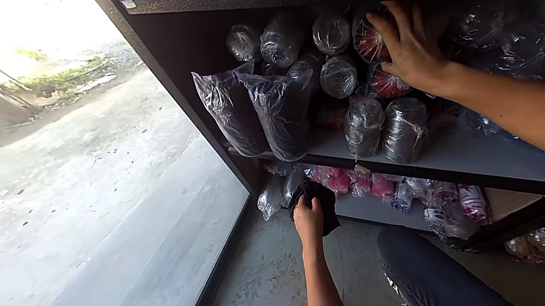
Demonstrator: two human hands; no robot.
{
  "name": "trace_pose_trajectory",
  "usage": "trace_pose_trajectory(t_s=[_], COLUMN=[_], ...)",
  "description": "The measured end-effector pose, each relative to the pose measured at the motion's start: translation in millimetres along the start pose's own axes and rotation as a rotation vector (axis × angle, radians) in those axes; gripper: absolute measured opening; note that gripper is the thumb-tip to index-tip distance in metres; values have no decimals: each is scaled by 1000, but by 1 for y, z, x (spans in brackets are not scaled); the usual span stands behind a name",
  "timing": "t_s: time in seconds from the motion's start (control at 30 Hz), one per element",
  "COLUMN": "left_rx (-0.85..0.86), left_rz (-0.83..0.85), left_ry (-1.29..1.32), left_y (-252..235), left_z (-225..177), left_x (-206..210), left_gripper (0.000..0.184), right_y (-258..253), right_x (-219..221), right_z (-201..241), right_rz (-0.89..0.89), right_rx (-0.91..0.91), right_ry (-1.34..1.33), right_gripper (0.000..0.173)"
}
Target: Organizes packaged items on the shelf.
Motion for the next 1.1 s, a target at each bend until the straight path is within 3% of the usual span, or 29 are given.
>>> trace_pose_trajectory(t_s=[0.2, 0.43, 0.63, 0.73, 0.87, 1.0, 1.1], left_rx=[0, 8, 37, 245, 616, 785, 797], left_rz=[-3, 2, 0, -67, -101, -60, 29], left_ry=[10, -3, 27, 280, 793, 901, 937], left_y=[-1, 0, 1, 21, 74, 96, 95], left_z=[0, -1, 1, -9, -60, -118, -143], left_x=[-1, -1, -3, -20, -53, -67, -55], left_gripper=[31, 31, 32, 27, 31, 21, 26], right_y=[-1, -11, -6, 11, 30, 53, 77], right_x=[-7, -16, -13, -17, -21, -27, -37], right_z=[-4, -15, -15, -16, -13, -2, 6], right_rz=[-32, -29, -31, -107, -241, -347, -455], right_rx=[54, 158, 64, 9, -62, -119, -189], right_ry=[-43, 18, 37, 49, 61, 22, -4], right_gripper=[87, 59, 72, 71, 73, 70, 62])
Point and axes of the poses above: each hand's wrist, its own y-axis away from the middle knuckle, its own x-axis out of the palm, z = x × y, the point moved 3 cm from there along -y, towards the middle knuckle, and after that the axes turned 15 degrees about -x, right-handed, at the moved point
